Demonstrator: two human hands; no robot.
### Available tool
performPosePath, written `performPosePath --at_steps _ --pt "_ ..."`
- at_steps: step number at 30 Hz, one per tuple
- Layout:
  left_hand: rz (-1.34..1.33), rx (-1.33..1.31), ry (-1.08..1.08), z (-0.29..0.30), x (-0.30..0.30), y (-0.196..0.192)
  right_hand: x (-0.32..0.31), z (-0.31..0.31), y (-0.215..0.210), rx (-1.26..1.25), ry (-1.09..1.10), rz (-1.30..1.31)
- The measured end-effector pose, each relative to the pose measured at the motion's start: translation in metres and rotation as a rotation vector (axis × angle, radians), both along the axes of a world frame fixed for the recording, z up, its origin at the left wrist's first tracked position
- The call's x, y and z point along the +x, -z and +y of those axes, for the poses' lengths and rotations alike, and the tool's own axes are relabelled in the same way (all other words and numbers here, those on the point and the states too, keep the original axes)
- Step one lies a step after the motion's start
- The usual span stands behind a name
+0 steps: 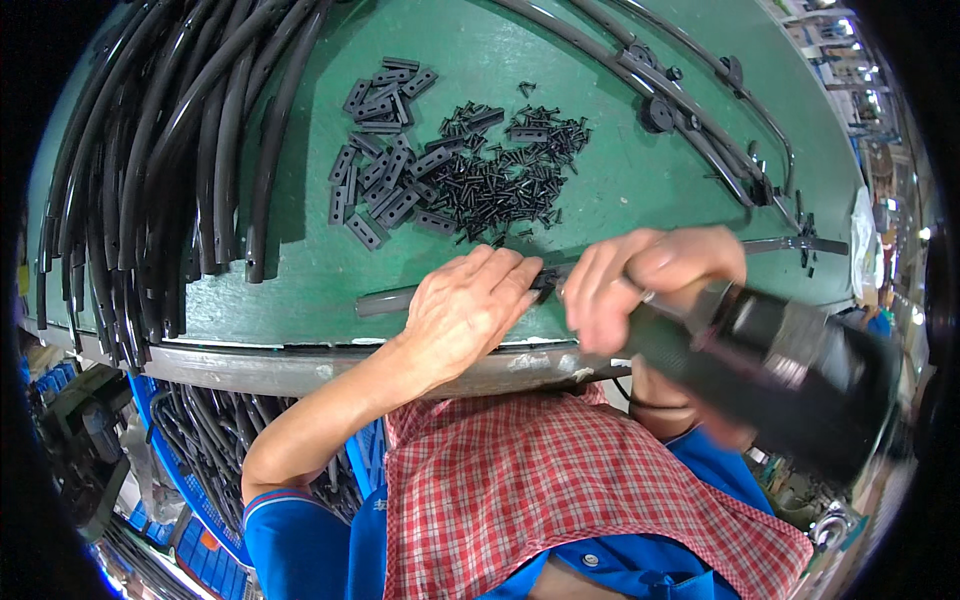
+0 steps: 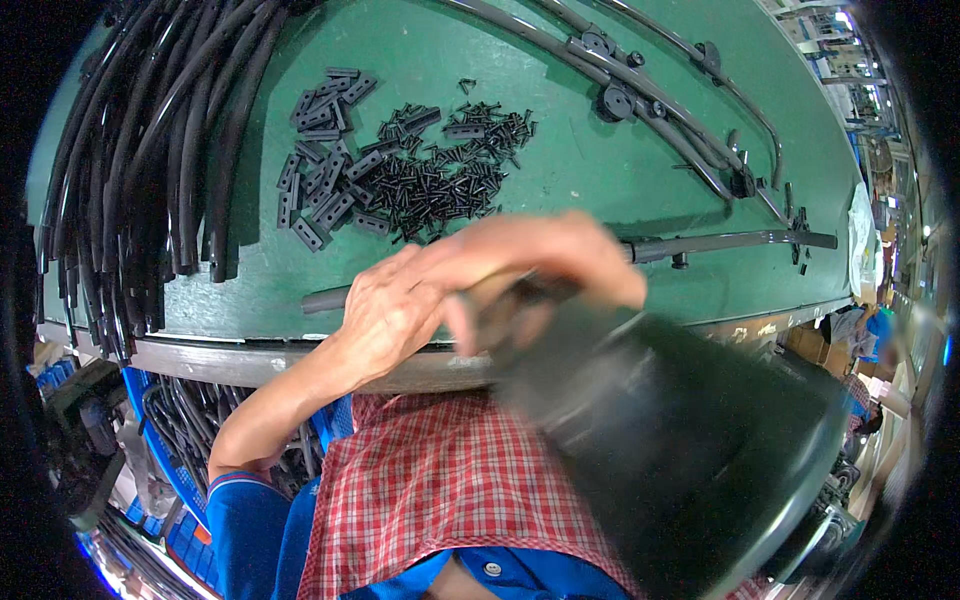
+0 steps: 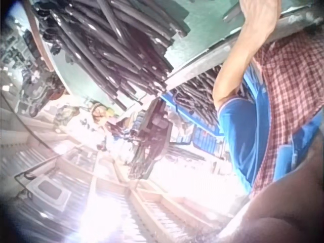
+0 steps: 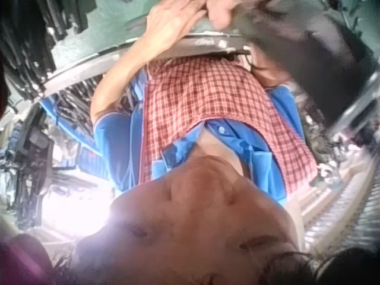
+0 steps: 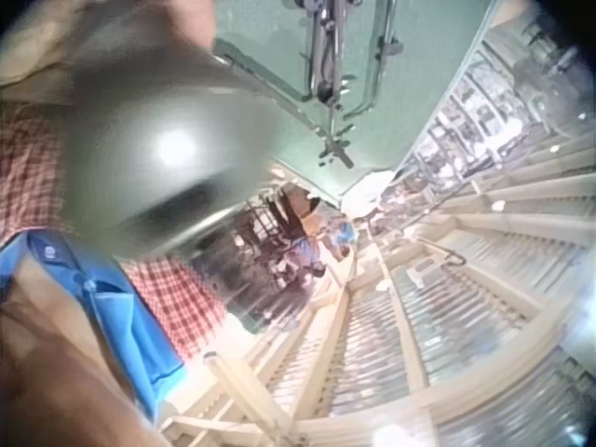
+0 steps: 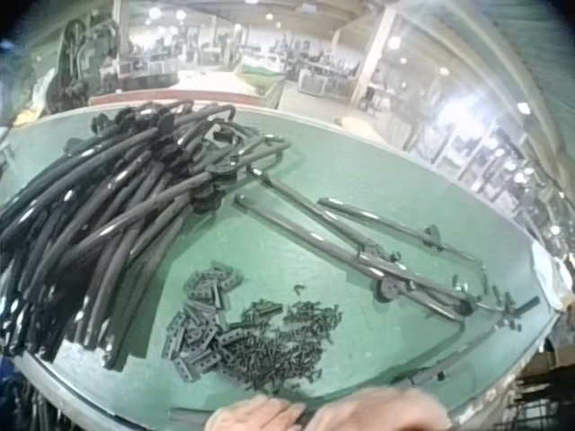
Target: The person uses a power drill to fasten small black plastic clips onto curved black rods at a green worktable. They repeatedly pick up a rod, align a clip, and drive a screw into it, then place the finished assembly aside.
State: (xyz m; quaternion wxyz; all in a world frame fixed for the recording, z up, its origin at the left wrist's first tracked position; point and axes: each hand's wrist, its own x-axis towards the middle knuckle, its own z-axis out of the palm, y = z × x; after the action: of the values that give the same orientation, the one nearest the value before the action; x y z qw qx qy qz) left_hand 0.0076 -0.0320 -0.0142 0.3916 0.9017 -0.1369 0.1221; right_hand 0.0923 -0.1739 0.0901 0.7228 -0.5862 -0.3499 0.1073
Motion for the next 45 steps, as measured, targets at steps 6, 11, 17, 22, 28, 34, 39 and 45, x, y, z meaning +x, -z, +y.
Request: performPosePath --at_steps 6,11,17,22,28,34,39,45 --pt "0.012 -0.020 -0.019 -0.007 -0.001 0.003 0.032 -0.019 0.033 0.495 0.121 0.247" --pt "0.023 -0.068 -0.038 -0.004 0.001 -0.003 0.024 0.012 0.056 0.259 0.380 0.141" --pt "0.028 -0.269 -0.206 -0.002 0.000 0.000 0.024 -0.001 0.045 0.440 0.250 0.144" --pt "0.013 -0.248 -0.213 -0.001 0.002 -0.006 0.017 -0.013 0.017 0.536 0.126 0.174" --pt "-0.037 -0.266 -0.126 0.000 0.002 0.001 0.011 -0.015 0.013 0.568 0.059 0.221" --pt "-0.007 -0.301 -0.127 -0.002 0.002 -0.001 0.009 -0.017 0.010 0.561 0.104 0.209" --pt "-0.026 -0.256 -0.108 -0.003 0.002 0.000 0.010 -0.016 0.013 0.565 0.094 0.227" --pt "-0.071 -0.140 -0.028 -0.002 0.002 -0.004 0.010 -0.018 0.015 0.579 0.147 0.288"
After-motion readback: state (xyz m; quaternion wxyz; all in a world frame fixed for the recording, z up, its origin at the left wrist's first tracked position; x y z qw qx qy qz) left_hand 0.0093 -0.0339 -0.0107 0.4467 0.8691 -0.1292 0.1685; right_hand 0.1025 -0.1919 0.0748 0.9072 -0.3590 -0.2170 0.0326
